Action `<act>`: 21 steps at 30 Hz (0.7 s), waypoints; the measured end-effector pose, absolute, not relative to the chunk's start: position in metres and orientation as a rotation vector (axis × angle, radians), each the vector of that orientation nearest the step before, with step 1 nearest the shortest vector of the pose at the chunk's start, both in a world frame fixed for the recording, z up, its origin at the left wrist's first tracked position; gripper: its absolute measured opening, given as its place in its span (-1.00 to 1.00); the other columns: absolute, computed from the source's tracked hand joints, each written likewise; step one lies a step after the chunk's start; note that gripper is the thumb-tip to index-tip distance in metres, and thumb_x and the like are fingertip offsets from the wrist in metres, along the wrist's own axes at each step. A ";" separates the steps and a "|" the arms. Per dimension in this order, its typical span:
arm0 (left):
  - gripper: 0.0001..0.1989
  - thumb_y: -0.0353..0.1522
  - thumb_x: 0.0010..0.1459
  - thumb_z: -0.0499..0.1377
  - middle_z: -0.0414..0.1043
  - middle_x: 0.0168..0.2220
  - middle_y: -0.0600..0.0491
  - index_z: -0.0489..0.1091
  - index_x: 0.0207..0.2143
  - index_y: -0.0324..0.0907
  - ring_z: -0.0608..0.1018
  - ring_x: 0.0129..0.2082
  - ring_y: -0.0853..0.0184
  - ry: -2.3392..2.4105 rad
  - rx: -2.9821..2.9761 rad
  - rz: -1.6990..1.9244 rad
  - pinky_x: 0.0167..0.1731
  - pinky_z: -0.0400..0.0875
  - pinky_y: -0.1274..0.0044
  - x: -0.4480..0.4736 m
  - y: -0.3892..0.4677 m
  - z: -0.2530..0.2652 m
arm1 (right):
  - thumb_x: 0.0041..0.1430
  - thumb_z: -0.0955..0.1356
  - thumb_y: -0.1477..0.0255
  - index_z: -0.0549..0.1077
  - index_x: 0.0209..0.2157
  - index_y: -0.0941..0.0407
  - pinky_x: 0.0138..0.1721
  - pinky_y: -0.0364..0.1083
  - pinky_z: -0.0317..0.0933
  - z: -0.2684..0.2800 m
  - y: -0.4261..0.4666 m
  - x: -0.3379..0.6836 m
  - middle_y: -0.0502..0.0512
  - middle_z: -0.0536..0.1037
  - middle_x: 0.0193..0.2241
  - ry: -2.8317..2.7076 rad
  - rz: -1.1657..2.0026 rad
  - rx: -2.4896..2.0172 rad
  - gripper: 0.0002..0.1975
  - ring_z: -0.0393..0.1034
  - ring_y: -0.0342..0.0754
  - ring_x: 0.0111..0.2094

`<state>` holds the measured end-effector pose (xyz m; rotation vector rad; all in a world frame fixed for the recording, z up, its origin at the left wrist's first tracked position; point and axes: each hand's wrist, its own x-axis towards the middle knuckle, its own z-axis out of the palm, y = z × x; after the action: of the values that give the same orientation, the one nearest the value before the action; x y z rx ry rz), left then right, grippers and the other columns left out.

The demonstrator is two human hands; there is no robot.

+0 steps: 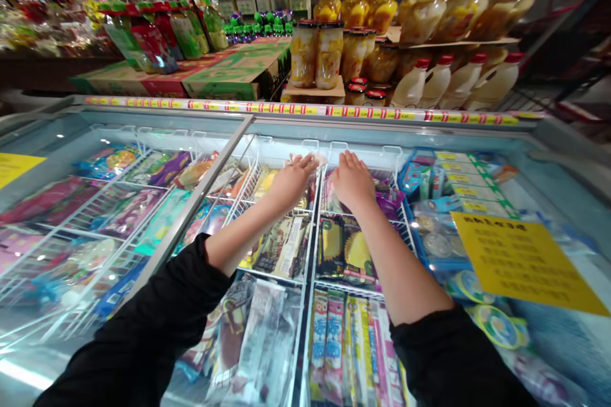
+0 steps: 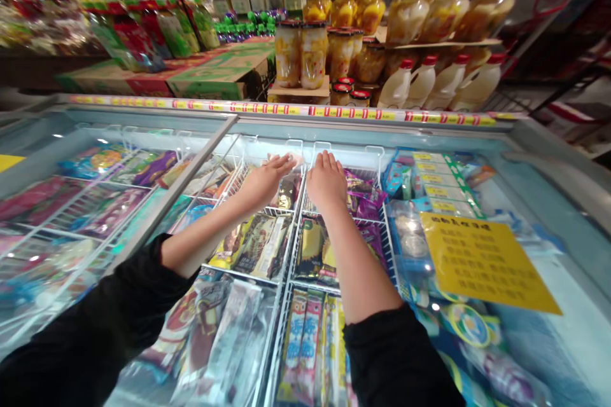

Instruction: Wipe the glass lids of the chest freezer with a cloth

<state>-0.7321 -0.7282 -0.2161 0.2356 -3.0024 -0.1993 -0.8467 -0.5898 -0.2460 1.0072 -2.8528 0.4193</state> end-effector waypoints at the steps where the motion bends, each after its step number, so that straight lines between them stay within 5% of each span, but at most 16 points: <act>1: -0.35 -0.65 0.40 -0.06 0.10 0.51 -0.04 0.24 0.45 -0.09 0.23 0.49 0.04 -3.013 0.208 -0.206 0.37 0.34 0.15 -0.733 -0.724 -0.215 | 0.46 0.10 0.43 0.18 0.44 0.37 0.49 0.17 -0.09 -0.247 -0.590 -0.848 0.38 0.16 0.49 -2.850 0.425 1.012 -0.38 0.01 0.15 0.51; 7: -0.35 -0.64 0.40 -0.03 0.08 0.53 -0.02 0.22 0.46 -0.10 0.27 0.47 0.14 -3.032 0.183 -0.260 0.41 0.27 0.31 -0.766 -0.744 -0.209 | 0.45 0.10 0.44 0.17 0.44 0.39 0.49 0.18 -0.10 -0.246 -0.588 -0.850 0.39 0.15 0.49 -2.854 0.425 1.021 -0.38 0.01 0.17 0.51; 21: -0.35 -0.63 0.40 -0.05 0.10 0.52 0.02 0.24 0.45 -0.06 0.26 0.48 0.12 -3.019 0.160 -0.257 0.38 0.33 0.28 -0.728 -0.738 -0.219 | 0.45 0.09 0.44 0.18 0.43 0.43 0.49 0.16 -0.08 -0.241 -0.589 -0.844 0.42 0.17 0.48 -2.855 0.424 1.005 -0.38 0.03 0.17 0.51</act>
<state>-0.7282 -0.7376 -0.2187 0.1605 -3.0195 -0.2565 -0.8437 -0.5890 -0.2414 1.0049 -2.8551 0.4238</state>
